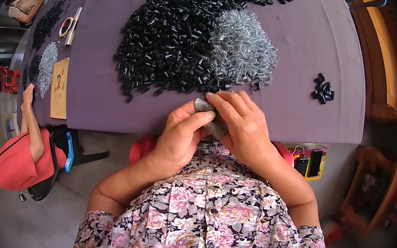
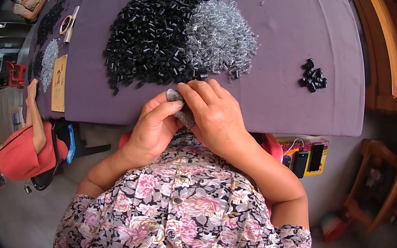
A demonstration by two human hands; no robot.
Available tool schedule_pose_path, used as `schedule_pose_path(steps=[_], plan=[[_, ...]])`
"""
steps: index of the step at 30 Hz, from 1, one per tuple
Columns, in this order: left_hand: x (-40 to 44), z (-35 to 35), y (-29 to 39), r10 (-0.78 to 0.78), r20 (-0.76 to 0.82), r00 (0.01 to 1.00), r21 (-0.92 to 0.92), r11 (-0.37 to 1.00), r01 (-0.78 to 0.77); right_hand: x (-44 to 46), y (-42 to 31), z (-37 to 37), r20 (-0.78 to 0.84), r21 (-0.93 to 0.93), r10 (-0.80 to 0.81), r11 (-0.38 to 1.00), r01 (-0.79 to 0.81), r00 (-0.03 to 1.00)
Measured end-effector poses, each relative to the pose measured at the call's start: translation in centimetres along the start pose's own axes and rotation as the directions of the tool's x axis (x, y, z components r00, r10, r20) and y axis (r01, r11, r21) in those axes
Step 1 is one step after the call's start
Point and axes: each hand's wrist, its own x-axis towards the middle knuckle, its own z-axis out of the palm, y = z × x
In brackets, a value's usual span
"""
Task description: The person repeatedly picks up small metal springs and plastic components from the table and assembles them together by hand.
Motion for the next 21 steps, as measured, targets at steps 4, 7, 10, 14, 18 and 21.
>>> schedule_pose_path(steps=[4, 7, 10, 14, 18, 21], plan=[[0.4, 0.5, 0.5, -0.046, -0.039, 0.998, 0.048, 0.998, 0.048, -0.2, 0.4, 0.3, -0.019, -0.033, -0.015, 0.999, 0.014, 1.0], [0.9, 0.2, 0.9, -0.088, -0.015, 0.996, 0.171, 0.981, 0.089, -0.3, 0.8, 0.5, -0.003, -0.067, -0.021, 0.998, 0.021, 1.0], [1.2, 0.0, 0.9, -0.07, 0.004, 0.998, 0.317, 0.946, 0.065, -0.5, 1.1, 0.6, 0.002, -0.083, -0.02, 0.996, 0.02, 1.0], [1.5, 0.4, 0.6, -0.053, -0.002, 0.999, 0.327, 0.944, 0.051, -0.5, 1.2, 0.5, 0.017, -0.09, -0.012, 0.996, 0.014, 1.0], [1.2, -0.1, 0.4, -0.058, 0.013, 0.998, 0.307, 0.95, 0.051, -0.3, 0.8, 0.2, 0.02, -0.073, -0.008, 0.997, 0.01, 1.0], [1.2, -0.3, 0.5, -0.082, 0.053, 0.995, 0.289, 0.955, 0.063, -0.4, 0.9, 0.3, 0.009, -0.074, -0.009, 0.997, 0.01, 1.0]])
